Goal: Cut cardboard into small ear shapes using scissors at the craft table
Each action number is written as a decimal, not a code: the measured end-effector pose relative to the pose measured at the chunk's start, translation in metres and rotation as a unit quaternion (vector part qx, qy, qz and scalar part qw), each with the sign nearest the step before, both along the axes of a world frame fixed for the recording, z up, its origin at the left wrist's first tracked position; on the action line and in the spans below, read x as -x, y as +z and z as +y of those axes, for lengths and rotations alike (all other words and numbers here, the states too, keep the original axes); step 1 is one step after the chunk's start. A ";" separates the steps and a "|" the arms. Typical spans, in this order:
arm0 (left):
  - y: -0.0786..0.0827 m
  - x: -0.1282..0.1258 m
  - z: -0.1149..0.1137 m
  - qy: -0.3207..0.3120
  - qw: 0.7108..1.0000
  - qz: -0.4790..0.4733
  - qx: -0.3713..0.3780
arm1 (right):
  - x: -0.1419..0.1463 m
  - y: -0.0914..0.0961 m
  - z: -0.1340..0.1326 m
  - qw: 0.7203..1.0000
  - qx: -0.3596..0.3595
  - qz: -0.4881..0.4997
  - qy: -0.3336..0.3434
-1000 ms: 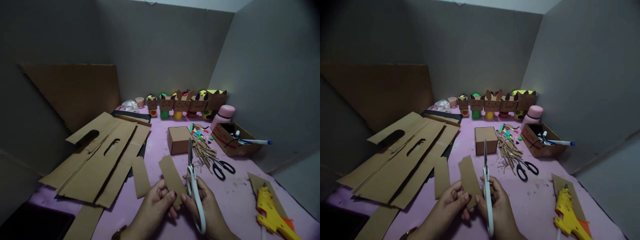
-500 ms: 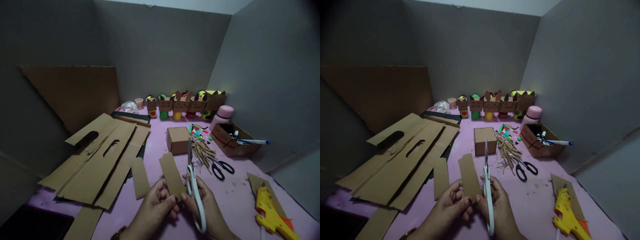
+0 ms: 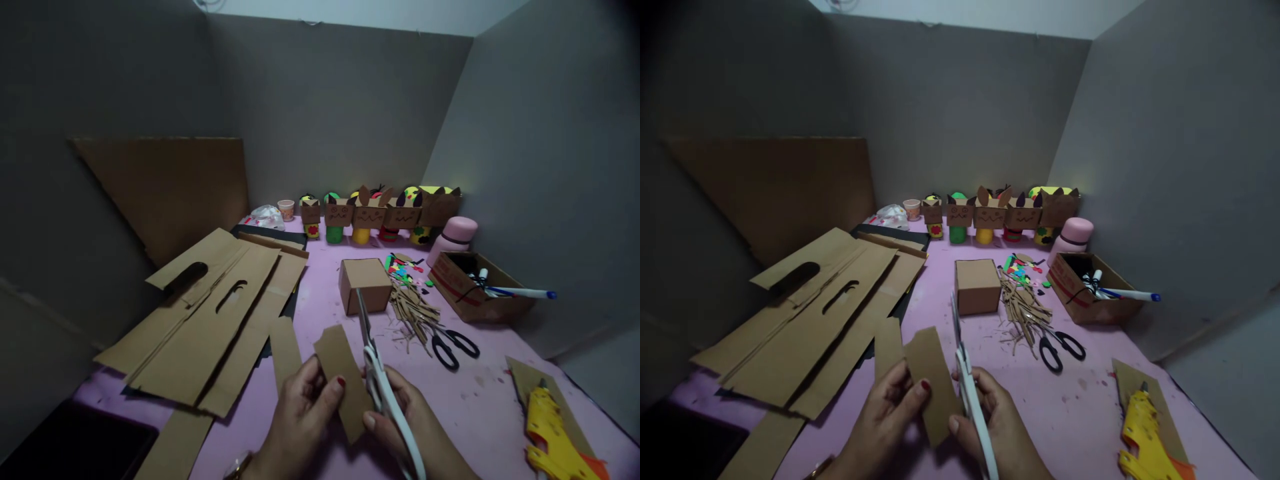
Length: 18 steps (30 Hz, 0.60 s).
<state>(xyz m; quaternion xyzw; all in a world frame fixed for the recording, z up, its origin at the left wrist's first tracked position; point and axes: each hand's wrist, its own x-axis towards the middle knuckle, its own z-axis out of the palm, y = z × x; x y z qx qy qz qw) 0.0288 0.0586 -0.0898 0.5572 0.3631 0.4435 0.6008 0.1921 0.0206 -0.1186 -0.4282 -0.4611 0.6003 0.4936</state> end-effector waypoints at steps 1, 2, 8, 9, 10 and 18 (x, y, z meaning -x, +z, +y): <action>0.002 0.001 0.002 0.034 0.999 -0.004 -0.006 | 0.000 -0.001 0.000 1.000 -0.007 -0.011 0.015; 0.003 0.003 0.003 0.065 0.998 -0.005 -0.010 | 0.000 -0.002 0.000 0.999 -0.011 -0.021 0.027; 0.002 0.009 0.005 0.107 0.994 0.000 -0.028 | -0.004 -0.014 0.002 1.000 0.021 -0.009 -0.007; 0.002 0.010 0.005 0.103 0.994 -0.009 -0.026 | -0.004 -0.015 0.002 0.999 0.030 -0.002 -0.015; 0.003 0.010 0.005 0.099 0.995 -0.021 -0.019 | -0.004 -0.015 0.002 0.999 0.038 0.002 -0.021; -0.004 -0.005 0.004 -0.088 0.987 -0.075 0.116 | 0.005 -0.001 -0.003 0.996 0.031 0.008 -0.084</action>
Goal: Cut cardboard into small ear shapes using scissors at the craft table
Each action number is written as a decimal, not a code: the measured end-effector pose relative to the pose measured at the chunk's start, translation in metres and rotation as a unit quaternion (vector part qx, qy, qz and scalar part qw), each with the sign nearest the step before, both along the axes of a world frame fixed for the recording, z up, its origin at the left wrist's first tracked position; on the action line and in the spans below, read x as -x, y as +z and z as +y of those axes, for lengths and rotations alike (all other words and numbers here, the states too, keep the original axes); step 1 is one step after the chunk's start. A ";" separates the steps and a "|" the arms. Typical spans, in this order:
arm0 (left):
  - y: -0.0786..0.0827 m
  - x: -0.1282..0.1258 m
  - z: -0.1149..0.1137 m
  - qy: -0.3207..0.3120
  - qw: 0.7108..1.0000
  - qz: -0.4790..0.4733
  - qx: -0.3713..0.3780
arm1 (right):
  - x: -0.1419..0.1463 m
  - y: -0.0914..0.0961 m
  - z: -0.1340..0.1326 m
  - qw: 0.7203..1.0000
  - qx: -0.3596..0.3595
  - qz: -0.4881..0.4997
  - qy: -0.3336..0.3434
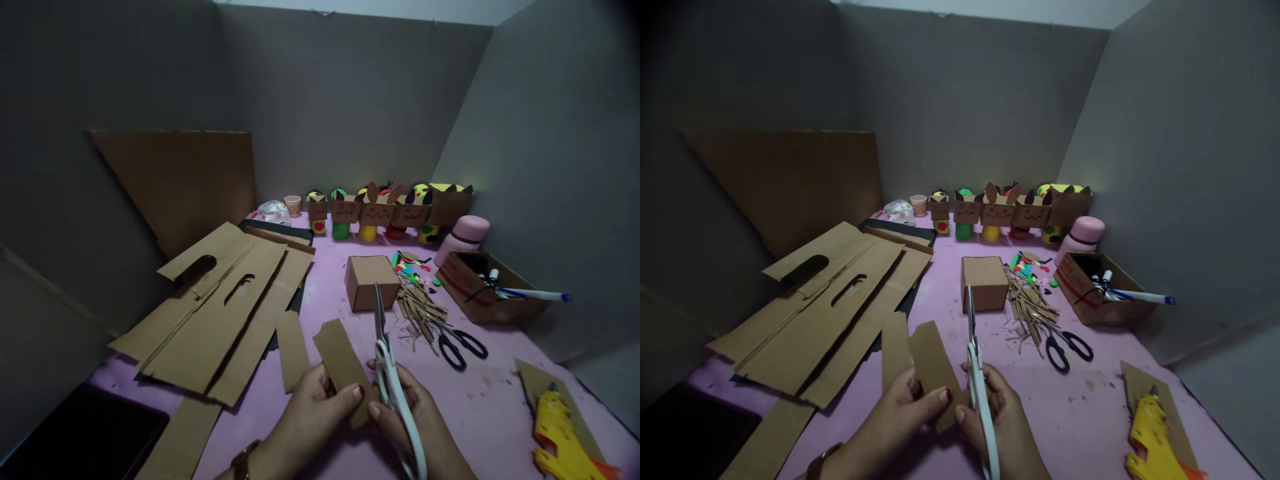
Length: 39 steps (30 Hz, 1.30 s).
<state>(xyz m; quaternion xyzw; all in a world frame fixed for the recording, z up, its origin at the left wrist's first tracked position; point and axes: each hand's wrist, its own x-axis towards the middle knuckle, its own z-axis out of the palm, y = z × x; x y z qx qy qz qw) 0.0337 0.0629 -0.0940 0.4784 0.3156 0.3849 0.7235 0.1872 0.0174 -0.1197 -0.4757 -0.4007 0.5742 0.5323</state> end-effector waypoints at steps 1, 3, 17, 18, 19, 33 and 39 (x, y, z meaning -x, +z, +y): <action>-0.002 -0.002 0.000 0.002 1.000 0.002 0.006 | 0.001 0.001 0.000 1.000 0.004 -0.002 -0.001; -0.005 -0.004 0.000 0.012 1.000 0.012 0.016 | 0.001 0.002 0.002 1.000 0.016 -0.002 0.003; -0.002 -0.001 0.001 -0.092 0.986 -0.048 0.131 | -0.007 0.003 0.000 0.976 0.104 0.193 0.018; -0.002 -0.001 0.001 -0.095 0.986 -0.050 0.130 | -0.007 0.002 0.000 0.974 0.109 0.196 0.021; -0.003 -0.001 0.002 -0.098 0.986 -0.051 0.129 | -0.007 0.001 0.000 0.973 0.115 0.199 0.023; -0.004 -0.006 0.000 -0.050 0.997 -0.022 0.052 | -0.006 0.010 0.001 0.998 0.038 -0.023 0.036; 0.000 0.003 0.007 0.097 0.994 -0.012 0.045 | -0.021 0.010 -0.003 0.982 -0.036 -0.180 0.043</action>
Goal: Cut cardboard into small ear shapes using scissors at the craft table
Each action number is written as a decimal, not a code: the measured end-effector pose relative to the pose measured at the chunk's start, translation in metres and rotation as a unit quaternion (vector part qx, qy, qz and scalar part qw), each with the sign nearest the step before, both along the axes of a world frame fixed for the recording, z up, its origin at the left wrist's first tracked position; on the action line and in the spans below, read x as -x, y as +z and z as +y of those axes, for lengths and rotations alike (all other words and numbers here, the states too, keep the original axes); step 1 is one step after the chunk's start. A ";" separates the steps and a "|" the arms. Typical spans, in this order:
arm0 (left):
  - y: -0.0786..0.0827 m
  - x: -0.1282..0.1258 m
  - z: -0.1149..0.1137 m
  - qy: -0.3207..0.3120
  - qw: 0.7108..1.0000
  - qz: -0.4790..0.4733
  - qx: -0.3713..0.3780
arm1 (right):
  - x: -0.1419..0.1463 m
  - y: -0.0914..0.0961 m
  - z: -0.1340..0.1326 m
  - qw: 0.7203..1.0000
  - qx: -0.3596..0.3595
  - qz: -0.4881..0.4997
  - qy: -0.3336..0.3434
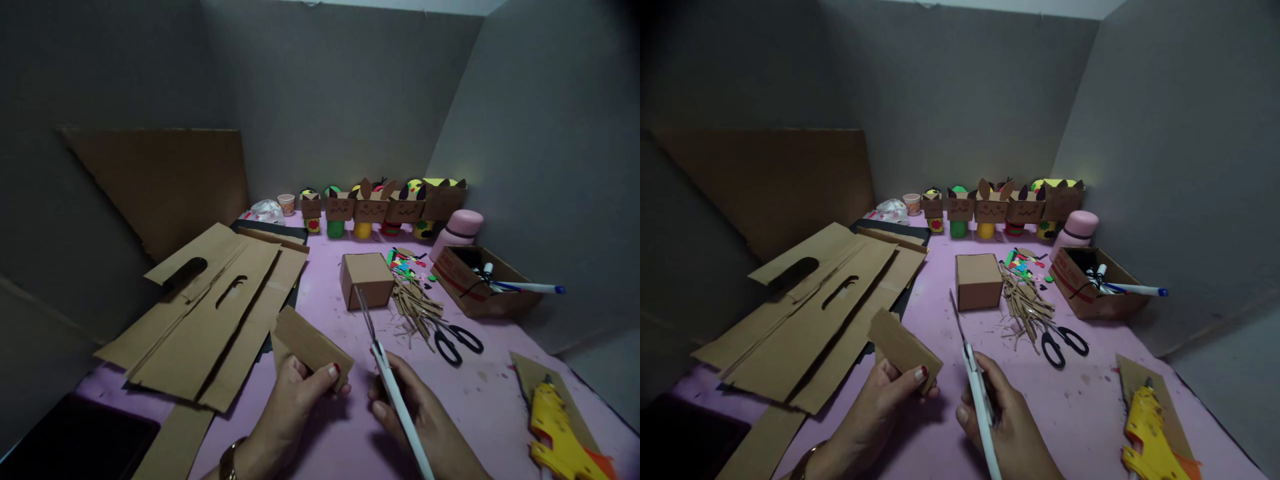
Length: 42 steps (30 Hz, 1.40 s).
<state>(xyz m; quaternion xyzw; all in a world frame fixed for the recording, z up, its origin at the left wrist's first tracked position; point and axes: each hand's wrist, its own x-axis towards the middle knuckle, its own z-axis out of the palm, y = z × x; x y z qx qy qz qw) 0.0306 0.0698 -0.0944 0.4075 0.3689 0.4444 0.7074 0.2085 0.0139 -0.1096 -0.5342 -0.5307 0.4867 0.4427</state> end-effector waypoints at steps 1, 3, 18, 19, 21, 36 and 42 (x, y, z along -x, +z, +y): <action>0.001 0.002 0.001 0.013 1.000 0.003 -0.005 | -0.002 -0.001 0.000 1.000 -0.014 -0.016 0.010; 0.003 0.004 0.003 0.033 0.999 0.003 -0.011 | -0.005 -0.003 0.000 0.998 -0.039 -0.039 0.028; 0.009 -0.001 -0.001 0.035 0.994 -0.100 0.023 | 0.004 -0.008 -0.002 0.994 -0.048 -0.075 0.062; 0.009 -0.001 -0.001 0.036 0.993 -0.106 0.029 | 0.004 -0.008 -0.002 0.994 -0.050 -0.074 0.059; 0.008 -0.001 -0.001 0.040 0.992 -0.116 0.041 | 0.004 -0.008 -0.001 0.994 -0.051 -0.076 0.052; 0.003 0.000 0.001 0.057 0.991 -0.095 0.070 | -0.001 -0.005 -0.001 0.987 -0.078 -0.120 0.073; 0.000 0.001 0.001 0.049 0.992 -0.103 0.062 | 0.000 -0.010 -0.004 0.985 -0.084 -0.139 0.064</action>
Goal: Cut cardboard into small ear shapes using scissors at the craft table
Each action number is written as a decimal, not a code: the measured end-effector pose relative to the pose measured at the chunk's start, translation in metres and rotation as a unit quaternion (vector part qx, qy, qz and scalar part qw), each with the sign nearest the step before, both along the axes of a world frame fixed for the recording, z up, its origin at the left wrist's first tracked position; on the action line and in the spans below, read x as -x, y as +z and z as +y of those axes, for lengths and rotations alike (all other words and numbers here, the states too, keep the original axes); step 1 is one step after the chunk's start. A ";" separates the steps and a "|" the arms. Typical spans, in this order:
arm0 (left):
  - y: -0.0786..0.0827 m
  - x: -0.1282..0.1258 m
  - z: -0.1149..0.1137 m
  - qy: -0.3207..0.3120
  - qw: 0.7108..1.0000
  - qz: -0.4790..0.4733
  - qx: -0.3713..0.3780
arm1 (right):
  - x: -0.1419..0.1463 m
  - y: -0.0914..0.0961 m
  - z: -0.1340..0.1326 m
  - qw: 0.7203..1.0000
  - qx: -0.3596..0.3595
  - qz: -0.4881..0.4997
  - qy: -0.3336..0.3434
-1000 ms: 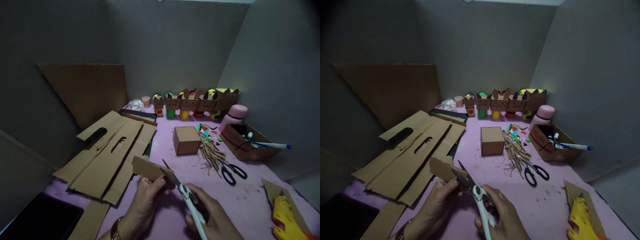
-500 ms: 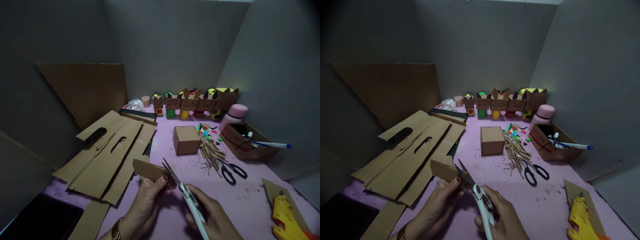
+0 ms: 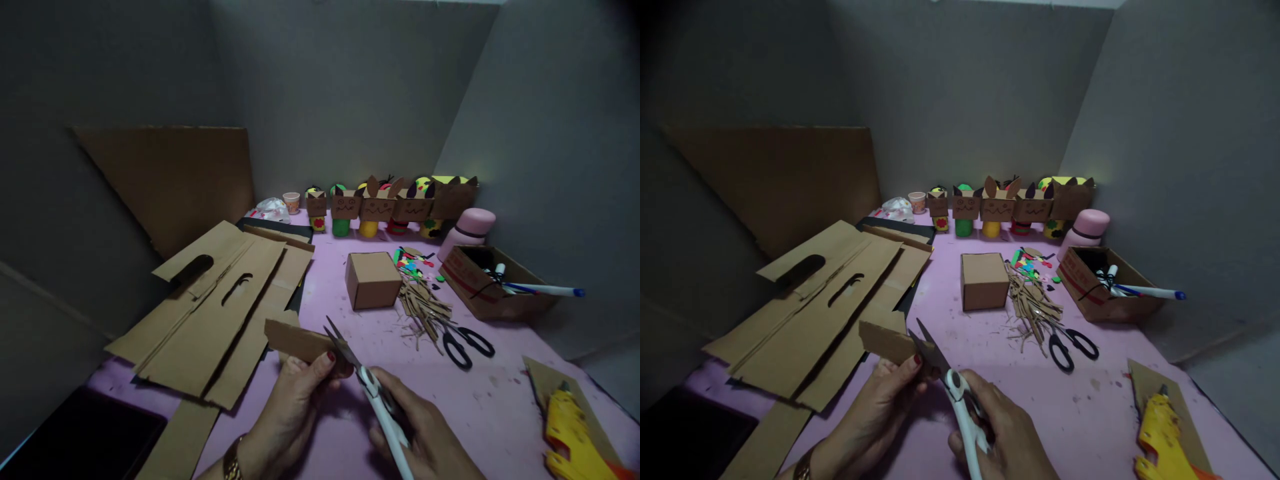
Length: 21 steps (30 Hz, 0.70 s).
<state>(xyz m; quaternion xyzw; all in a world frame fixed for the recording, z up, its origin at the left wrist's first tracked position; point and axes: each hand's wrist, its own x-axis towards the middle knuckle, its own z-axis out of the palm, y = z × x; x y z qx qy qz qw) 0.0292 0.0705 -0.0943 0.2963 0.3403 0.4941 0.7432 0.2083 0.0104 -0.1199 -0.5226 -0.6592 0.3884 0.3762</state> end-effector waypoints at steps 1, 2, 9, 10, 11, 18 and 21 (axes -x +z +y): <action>0.000 0.000 0.000 -0.001 1.000 0.000 0.002 | 0.000 -0.001 0.000 1.000 0.001 0.001 -0.002; 0.000 0.000 0.000 -0.002 1.000 -0.001 0.004 | 0.000 -0.001 0.000 1.000 0.000 0.003 -0.004; 0.000 -0.002 0.000 -0.007 1.000 -0.012 0.015 | -0.002 0.001 0.002 1.000 -0.011 -0.001 -0.001; 0.001 -0.002 0.000 -0.008 1.000 -0.010 0.012 | -0.002 0.001 0.002 1.000 -0.012 -0.002 0.002; 0.001 -0.002 0.000 -0.008 1.000 -0.007 0.005 | -0.002 0.002 0.002 1.000 -0.011 -0.002 0.007; 0.008 0.001 0.003 -0.012 0.998 0.044 -0.045 | -0.006 0.000 0.000 1.000 -0.008 -0.002 0.018; 0.012 0.002 0.005 -0.030 0.996 0.051 -0.065 | -0.007 0.001 -0.002 1.000 -0.007 0.004 0.025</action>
